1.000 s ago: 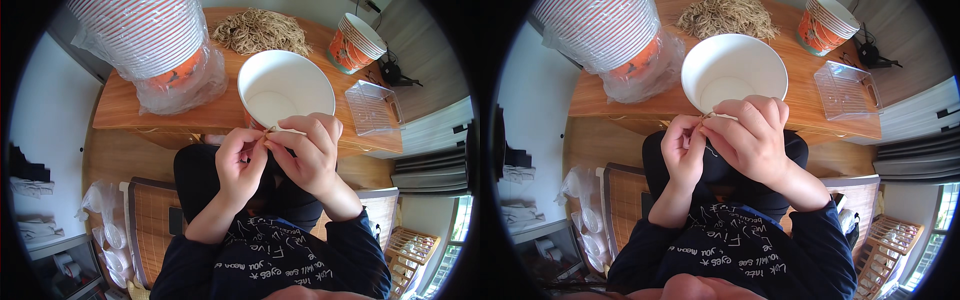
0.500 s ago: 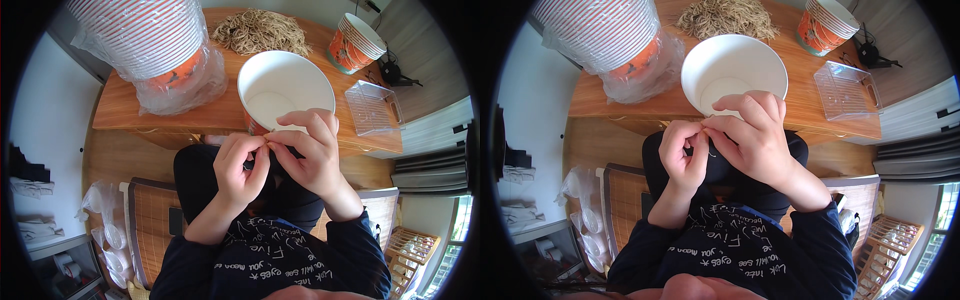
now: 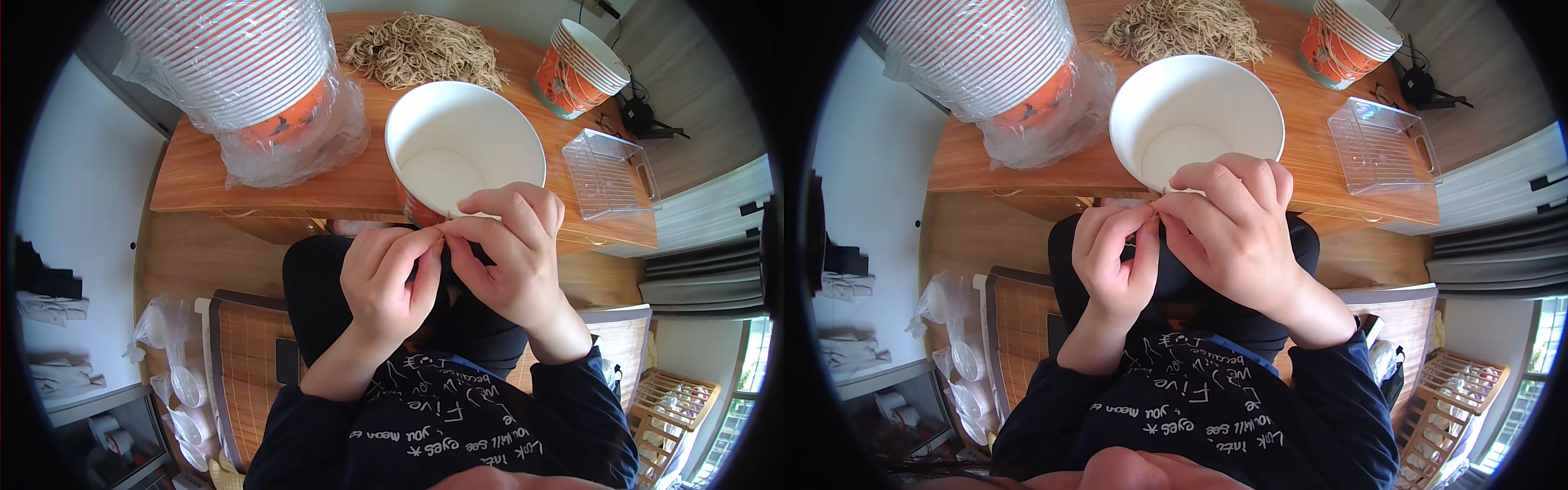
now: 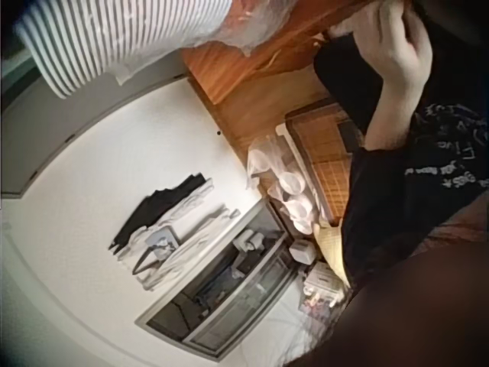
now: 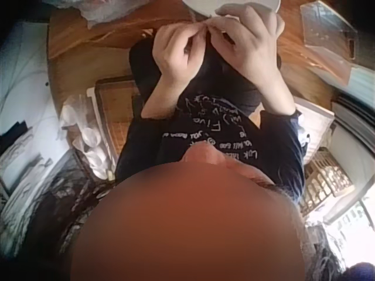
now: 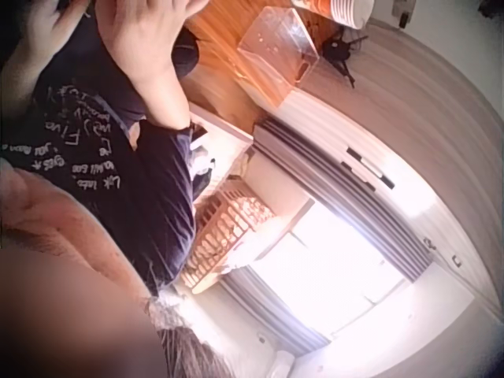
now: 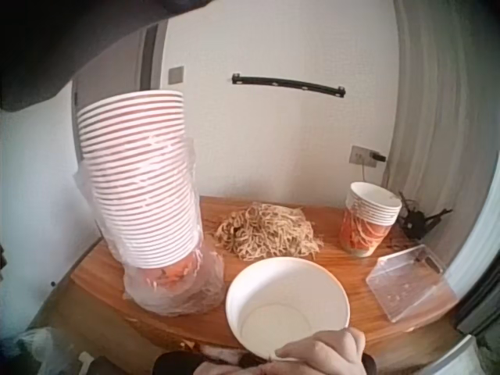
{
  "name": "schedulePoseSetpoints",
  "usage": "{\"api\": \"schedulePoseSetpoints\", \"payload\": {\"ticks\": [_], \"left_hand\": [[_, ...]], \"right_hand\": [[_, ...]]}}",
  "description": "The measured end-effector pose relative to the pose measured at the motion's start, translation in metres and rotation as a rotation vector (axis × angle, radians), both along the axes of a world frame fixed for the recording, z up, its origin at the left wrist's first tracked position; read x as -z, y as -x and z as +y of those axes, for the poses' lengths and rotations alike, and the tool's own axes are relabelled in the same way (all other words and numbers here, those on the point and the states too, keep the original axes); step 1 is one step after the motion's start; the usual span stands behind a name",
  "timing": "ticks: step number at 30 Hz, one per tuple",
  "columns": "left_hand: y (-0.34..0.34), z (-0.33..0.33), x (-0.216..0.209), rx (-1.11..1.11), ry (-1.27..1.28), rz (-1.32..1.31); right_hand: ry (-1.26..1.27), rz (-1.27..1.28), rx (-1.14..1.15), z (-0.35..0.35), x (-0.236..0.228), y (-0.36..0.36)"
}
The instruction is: Attaching rubber bands to the rims of paper buckets.
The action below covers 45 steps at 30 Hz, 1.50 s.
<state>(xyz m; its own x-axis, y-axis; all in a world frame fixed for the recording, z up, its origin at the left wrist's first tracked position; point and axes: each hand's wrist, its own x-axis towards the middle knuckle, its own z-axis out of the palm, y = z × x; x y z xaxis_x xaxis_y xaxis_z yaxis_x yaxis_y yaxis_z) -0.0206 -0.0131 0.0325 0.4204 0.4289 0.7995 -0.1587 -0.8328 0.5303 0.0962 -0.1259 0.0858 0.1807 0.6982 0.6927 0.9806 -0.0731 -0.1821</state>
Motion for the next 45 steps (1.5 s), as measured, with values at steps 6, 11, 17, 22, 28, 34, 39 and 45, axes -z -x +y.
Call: {"api": "schedulePoseSetpoints", "payload": {"ticks": [6,11,17,22,28,34,39,45], "left_hand": [[-0.005,-0.004,0.004,0.004,0.106,-0.021],[-0.004,-0.005,-0.003,-0.109,0.032,0.013],[-0.006,-0.003,-0.008,-0.062,0.029,-0.001],[-0.006,0.000,-0.008,-0.051,-0.010,-0.032],[-0.002,-0.003,-0.007,0.100,0.264,-0.028],[-0.002,-0.005,-0.004,0.208,0.522,-0.007],[-0.004,-0.001,-0.003,0.130,0.317,-0.012],[-0.007,0.002,-0.003,0.021,0.045,-0.042]], "right_hand": [[-0.005,-0.066,0.048,0.001,0.004,0.001],[-0.029,-0.074,0.064,0.000,0.004,0.003],[-0.061,-0.106,0.057,-0.001,0.004,0.001],[-0.054,-0.104,0.049,-0.003,0.004,0.000],[-0.024,-0.061,0.014,-0.004,0.002,0.000],[-0.049,-0.048,0.021,-0.004,0.010,0.002],[-0.063,-0.007,0.017,-0.004,0.010,0.003],[-0.086,-0.077,0.041,-0.003,0.012,0.004]]}}
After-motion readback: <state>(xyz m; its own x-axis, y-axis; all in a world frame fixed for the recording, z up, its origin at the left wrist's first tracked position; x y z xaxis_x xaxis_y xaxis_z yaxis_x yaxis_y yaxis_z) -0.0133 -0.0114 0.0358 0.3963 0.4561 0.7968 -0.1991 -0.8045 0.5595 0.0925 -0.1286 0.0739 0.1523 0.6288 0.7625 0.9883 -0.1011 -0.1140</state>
